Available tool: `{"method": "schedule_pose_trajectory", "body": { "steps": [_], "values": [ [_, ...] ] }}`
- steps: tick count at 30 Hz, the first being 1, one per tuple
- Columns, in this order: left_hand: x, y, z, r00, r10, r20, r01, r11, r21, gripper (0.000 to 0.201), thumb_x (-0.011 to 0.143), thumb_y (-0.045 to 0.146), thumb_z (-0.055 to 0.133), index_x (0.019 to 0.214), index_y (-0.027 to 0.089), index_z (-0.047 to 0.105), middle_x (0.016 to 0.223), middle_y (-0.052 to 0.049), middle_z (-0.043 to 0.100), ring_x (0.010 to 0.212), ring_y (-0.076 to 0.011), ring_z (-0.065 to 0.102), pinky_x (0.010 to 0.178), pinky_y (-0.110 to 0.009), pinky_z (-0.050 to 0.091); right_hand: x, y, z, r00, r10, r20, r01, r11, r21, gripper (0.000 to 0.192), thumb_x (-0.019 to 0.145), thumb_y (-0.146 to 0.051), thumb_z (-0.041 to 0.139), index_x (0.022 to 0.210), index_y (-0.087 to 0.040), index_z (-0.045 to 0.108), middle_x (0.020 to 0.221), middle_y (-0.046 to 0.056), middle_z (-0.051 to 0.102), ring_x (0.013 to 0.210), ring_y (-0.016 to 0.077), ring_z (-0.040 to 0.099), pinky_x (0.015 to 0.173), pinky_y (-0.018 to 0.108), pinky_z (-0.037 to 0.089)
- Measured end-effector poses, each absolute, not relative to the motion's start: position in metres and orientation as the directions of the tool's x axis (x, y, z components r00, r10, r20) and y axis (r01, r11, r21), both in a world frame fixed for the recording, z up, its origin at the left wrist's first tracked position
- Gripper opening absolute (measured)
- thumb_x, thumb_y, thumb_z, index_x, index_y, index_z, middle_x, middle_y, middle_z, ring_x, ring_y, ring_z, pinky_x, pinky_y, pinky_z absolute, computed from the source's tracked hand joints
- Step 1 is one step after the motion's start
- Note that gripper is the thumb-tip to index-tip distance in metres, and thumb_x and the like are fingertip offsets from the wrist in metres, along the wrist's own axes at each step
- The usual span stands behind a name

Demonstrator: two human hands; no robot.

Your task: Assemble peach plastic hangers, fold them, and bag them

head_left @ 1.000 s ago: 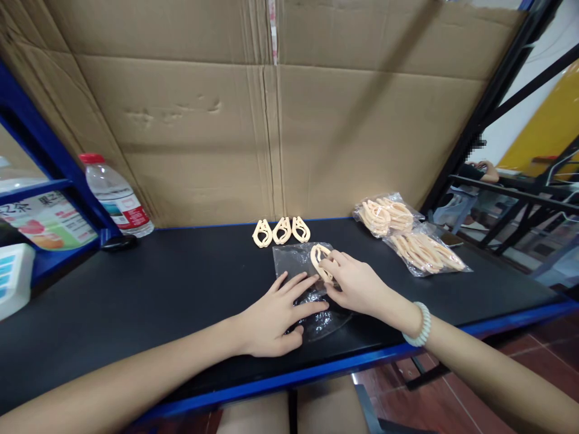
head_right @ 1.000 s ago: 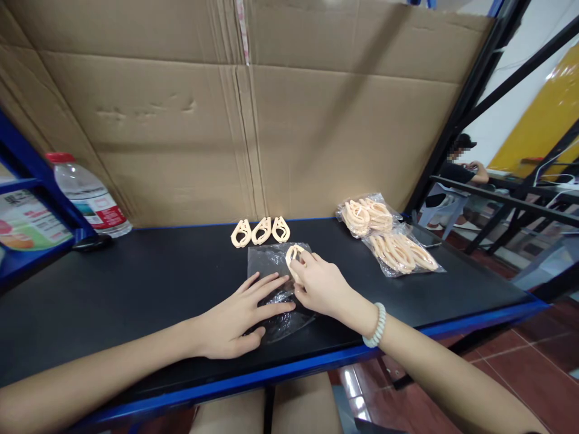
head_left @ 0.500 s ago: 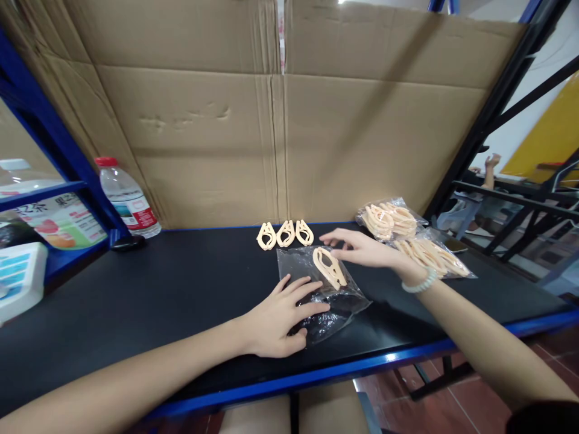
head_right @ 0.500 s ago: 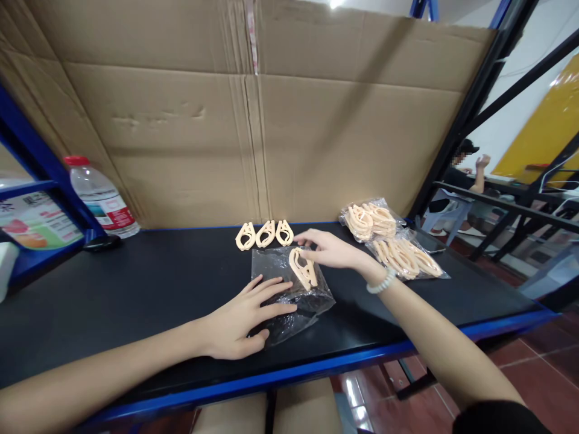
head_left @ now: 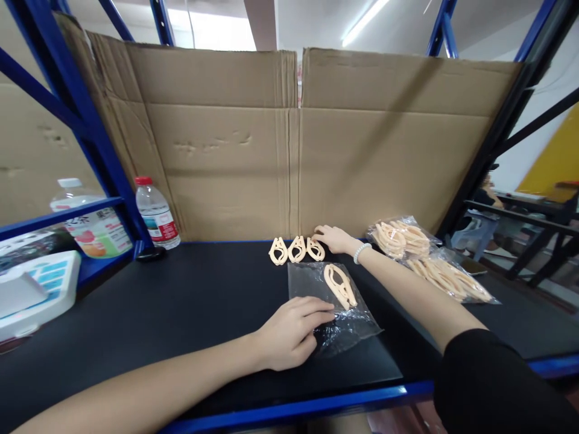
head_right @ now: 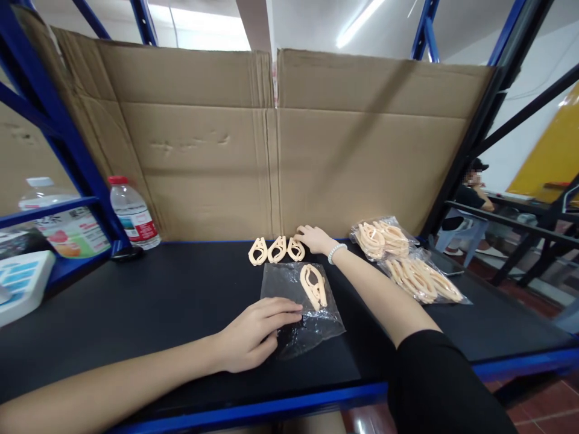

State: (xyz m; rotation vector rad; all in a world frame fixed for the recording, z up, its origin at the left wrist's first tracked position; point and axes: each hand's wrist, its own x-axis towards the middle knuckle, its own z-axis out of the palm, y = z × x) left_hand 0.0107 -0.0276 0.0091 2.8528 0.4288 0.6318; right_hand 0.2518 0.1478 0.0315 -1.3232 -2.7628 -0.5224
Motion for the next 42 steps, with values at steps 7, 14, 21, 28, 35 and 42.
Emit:
{"method": "schedule_pose_trajectory", "body": {
  "steps": [7,14,21,28,35,42],
  "values": [
    [0.011,-0.029,0.011,0.886,0.327,0.329,0.263,-0.938,0.224,0.057,0.068,0.006,0.043,0.123,0.015,0.054,0.133,-0.009,0.054,0.121,-0.0218,0.049,0.103,-0.04,0.04,0.246,0.147,0.033,-0.648,0.754,0.109,0.752,0.611,0.247,0.052,0.084,-0.003,0.049,0.132,-0.024,0.048,0.139,0.012,0.039,0.12,0.0258,0.043,0.09,0.036,0.042],
    [0.011,-0.03,0.012,0.884,0.333,0.327,0.265,-0.935,0.235,0.057,0.069,0.006,0.043,0.124,0.015,0.054,0.133,-0.009,0.055,0.12,-0.0214,0.05,0.102,-0.04,0.039,0.269,0.143,0.038,-0.574,0.818,0.031,0.812,0.564,0.151,0.028,0.072,-0.007,0.063,0.099,-0.013,0.066,0.095,0.013,0.066,0.085,0.0247,0.063,0.071,0.029,0.047],
    [0.011,-0.027,0.007,0.88,0.318,0.352,0.247,-0.941,0.231,0.06,0.069,0.005,0.043,0.126,0.018,0.051,0.134,-0.008,0.054,0.122,-0.021,0.049,0.104,-0.041,0.039,0.312,0.09,0.029,-0.569,0.802,0.181,0.814,0.581,-0.019,0.023,0.085,-0.012,0.053,0.104,-0.015,0.066,0.101,0.008,0.069,0.09,0.0188,0.064,0.081,0.026,0.048],
    [0.012,-0.026,0.007,0.872,0.314,0.375,0.243,-0.944,0.223,0.06,0.067,0.002,0.043,0.126,0.016,0.05,0.132,-0.01,0.055,0.122,-0.0208,0.049,0.103,-0.04,0.04,0.34,0.029,0.025,-0.35,0.758,0.55,0.845,0.509,-0.164,0.026,0.094,-0.023,0.042,0.102,-0.014,0.065,0.099,0.011,0.07,0.088,0.022,0.066,0.08,0.037,0.052],
    [0.014,-0.027,0.007,0.852,0.315,0.418,0.239,-0.944,0.226,0.065,0.066,0.0,0.041,0.129,0.018,0.044,0.133,-0.009,0.054,0.123,-0.0203,0.048,0.104,-0.04,0.04,0.311,-0.072,0.062,-0.084,0.555,0.828,0.815,0.516,-0.264,0.01,0.087,-0.027,0.06,0.093,-0.02,0.064,0.084,0.003,0.069,0.07,0.0171,0.064,0.064,0.028,0.053],
    [0.014,-0.027,0.007,0.832,0.349,0.431,0.26,-0.932,0.253,0.078,0.063,0.0,0.041,0.138,0.021,0.033,0.14,-0.009,0.046,0.128,-0.0223,0.043,0.106,-0.043,0.038,0.255,-0.159,0.063,-0.314,0.56,0.767,0.811,0.578,-0.09,0.009,0.092,-0.021,0.051,0.09,-0.024,0.06,0.079,0.002,0.066,0.067,0.0145,0.064,0.06,0.024,0.052]
  ]
}}
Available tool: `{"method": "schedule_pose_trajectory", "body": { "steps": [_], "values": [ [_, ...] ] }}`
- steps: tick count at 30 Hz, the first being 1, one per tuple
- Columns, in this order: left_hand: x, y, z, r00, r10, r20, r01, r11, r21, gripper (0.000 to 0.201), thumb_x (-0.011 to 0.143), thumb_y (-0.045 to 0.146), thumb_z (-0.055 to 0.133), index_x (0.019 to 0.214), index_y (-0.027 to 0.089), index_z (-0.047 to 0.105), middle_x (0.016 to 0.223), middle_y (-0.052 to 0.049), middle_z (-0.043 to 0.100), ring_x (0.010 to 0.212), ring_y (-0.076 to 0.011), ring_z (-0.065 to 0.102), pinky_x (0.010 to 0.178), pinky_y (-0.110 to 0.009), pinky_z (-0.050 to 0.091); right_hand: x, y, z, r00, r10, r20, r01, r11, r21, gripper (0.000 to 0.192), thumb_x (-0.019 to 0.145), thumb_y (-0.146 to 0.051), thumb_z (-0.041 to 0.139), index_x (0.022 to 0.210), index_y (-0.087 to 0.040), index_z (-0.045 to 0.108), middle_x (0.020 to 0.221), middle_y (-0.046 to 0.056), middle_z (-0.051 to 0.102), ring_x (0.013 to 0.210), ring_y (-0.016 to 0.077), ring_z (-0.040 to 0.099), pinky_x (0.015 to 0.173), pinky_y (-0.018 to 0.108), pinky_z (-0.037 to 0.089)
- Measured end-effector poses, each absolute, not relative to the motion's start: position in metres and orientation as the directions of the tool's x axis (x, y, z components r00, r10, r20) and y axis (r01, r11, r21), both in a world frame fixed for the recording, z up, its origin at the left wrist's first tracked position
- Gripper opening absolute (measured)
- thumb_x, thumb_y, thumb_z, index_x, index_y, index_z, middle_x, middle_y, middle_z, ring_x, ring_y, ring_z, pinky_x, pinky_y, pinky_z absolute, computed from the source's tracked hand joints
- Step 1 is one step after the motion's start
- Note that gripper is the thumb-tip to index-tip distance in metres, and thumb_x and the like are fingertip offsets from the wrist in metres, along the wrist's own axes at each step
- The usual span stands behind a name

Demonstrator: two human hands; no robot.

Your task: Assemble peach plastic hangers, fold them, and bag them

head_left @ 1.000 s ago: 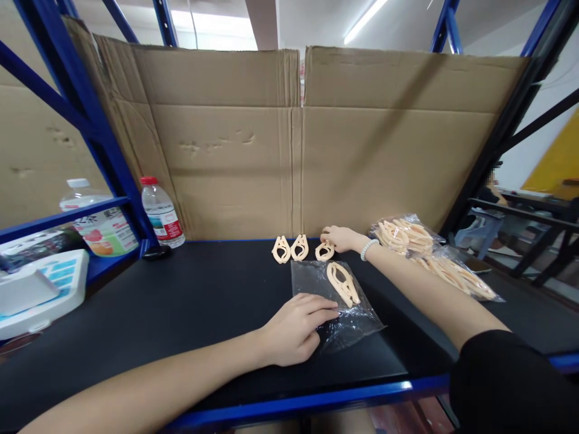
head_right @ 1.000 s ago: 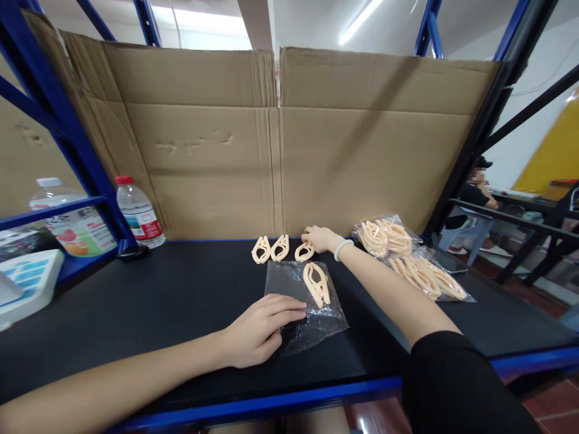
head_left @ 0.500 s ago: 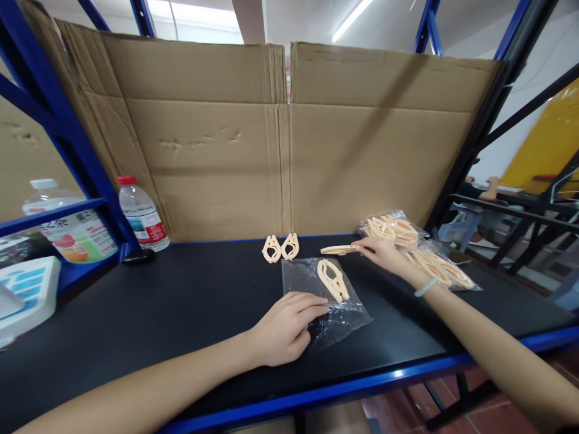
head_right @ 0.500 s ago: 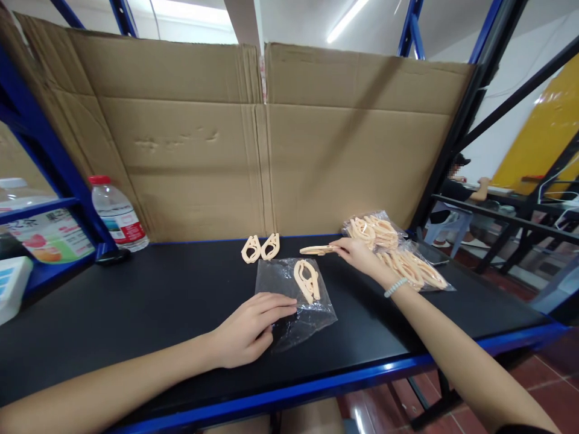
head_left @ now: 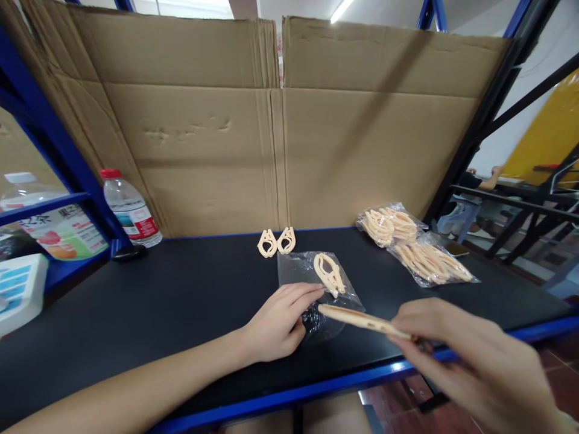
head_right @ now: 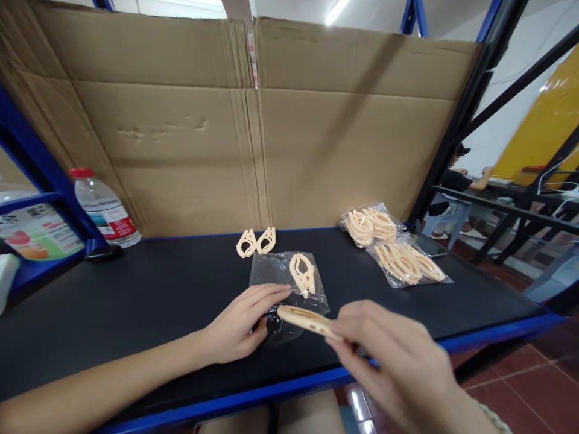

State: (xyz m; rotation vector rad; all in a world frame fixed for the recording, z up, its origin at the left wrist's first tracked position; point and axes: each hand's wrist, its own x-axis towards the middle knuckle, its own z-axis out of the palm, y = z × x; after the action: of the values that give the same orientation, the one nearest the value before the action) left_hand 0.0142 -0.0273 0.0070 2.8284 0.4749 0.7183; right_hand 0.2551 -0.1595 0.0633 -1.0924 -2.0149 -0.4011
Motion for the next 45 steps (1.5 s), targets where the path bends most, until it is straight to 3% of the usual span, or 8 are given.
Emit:
{"method": "schedule_pose_trajectory", "body": {
  "steps": [6,11,21,32,36,40,42,45],
  "values": [
    [0.014,-0.027,0.005,0.831,0.331,0.448,0.243,-0.939,0.242,0.081,0.066,0.0,0.04,0.142,0.022,0.025,0.144,-0.01,0.04,0.132,-0.0231,0.037,0.107,-0.046,0.036,0.222,-0.146,0.042,-0.6,0.488,0.634,0.74,0.639,0.209,0.031,0.092,-0.007,0.034,0.087,-0.015,0.063,0.078,0.008,0.063,0.064,0.0173,0.059,0.055,0.029,0.048],
    [0.015,-0.029,0.006,0.833,0.333,0.442,0.245,-0.938,0.244,0.084,0.065,0.0,0.041,0.144,0.022,0.022,0.146,-0.009,0.037,0.134,-0.0234,0.035,0.109,-0.046,0.034,0.213,-0.114,0.033,-0.675,0.472,0.567,0.733,0.512,0.447,0.027,0.087,-0.004,0.038,0.075,-0.015,0.06,0.071,0.007,0.059,0.06,0.0183,0.054,0.051,0.03,0.042],
    [0.016,-0.028,0.004,0.858,0.292,0.423,0.224,-0.953,0.204,0.084,0.062,-0.001,0.039,0.142,0.021,0.023,0.145,-0.01,0.038,0.134,-0.0235,0.034,0.109,-0.048,0.032,0.206,-0.084,0.017,-0.572,0.605,0.554,0.808,0.3,0.508,0.015,0.073,0.001,0.054,0.071,-0.013,0.059,0.06,0.008,0.056,0.071,0.0239,0.054,0.046,0.028,0.038],
    [0.017,-0.03,0.006,0.871,0.315,0.376,0.249,-0.945,0.214,0.08,0.064,0.001,0.041,0.141,0.021,0.029,0.143,-0.01,0.042,0.132,-0.0249,0.038,0.107,-0.048,0.034,0.223,-0.058,0.026,-0.283,0.797,0.534,0.95,0.157,0.269,0.015,0.079,-0.006,0.06,0.081,-0.018,0.052,0.076,0.005,0.06,0.073,0.0198,0.054,0.046,0.026,0.032],
    [0.017,-0.029,0.004,0.848,0.368,0.382,0.301,-0.927,0.225,0.074,0.069,0.002,0.041,0.14,0.019,0.032,0.143,-0.01,0.043,0.131,-0.024,0.039,0.106,-0.046,0.036,0.232,-0.046,0.03,-0.262,0.874,0.41,0.965,0.234,0.117,0.012,0.078,-0.014,0.066,0.078,-0.018,0.054,0.077,0.003,0.061,0.073,0.0179,0.056,0.051,0.024,0.033],
    [0.017,-0.029,0.004,0.833,0.405,0.377,0.332,-0.911,0.245,0.069,0.071,0.003,0.042,0.138,0.019,0.036,0.142,-0.011,0.044,0.129,-0.0237,0.041,0.106,-0.045,0.037,0.24,-0.041,0.047,-0.357,0.893,0.274,0.867,0.426,-0.259,0.024,0.07,-0.028,0.078,0.072,-0.018,0.055,0.071,-0.001,0.059,0.064,0.0136,0.055,0.054,0.022,0.036],
    [0.017,-0.029,0.005,0.827,0.415,0.38,0.335,-0.906,0.259,0.07,0.07,0.002,0.043,0.137,0.02,0.037,0.141,-0.009,0.045,0.128,-0.0234,0.043,0.105,-0.045,0.038,0.241,-0.038,0.057,-0.429,0.843,0.326,0.745,0.534,-0.4,0.019,0.076,-0.028,0.072,0.074,-0.018,0.056,0.069,-0.002,0.057,0.062,0.0118,0.053,0.056,0.021,0.038],
    [0.017,-0.029,0.006,0.809,0.437,0.394,0.346,-0.895,0.283,0.065,0.069,0.002,0.043,0.131,0.021,0.046,0.138,-0.008,0.049,0.125,-0.0232,0.046,0.104,-0.045,0.04,0.237,-0.022,0.066,-0.472,0.764,0.441,0.659,0.638,-0.398,0.01,0.085,-0.023,0.061,0.078,-0.017,0.058,0.073,-0.001,0.058,0.066,0.0118,0.054,0.061,0.022,0.041]
  ]
}}
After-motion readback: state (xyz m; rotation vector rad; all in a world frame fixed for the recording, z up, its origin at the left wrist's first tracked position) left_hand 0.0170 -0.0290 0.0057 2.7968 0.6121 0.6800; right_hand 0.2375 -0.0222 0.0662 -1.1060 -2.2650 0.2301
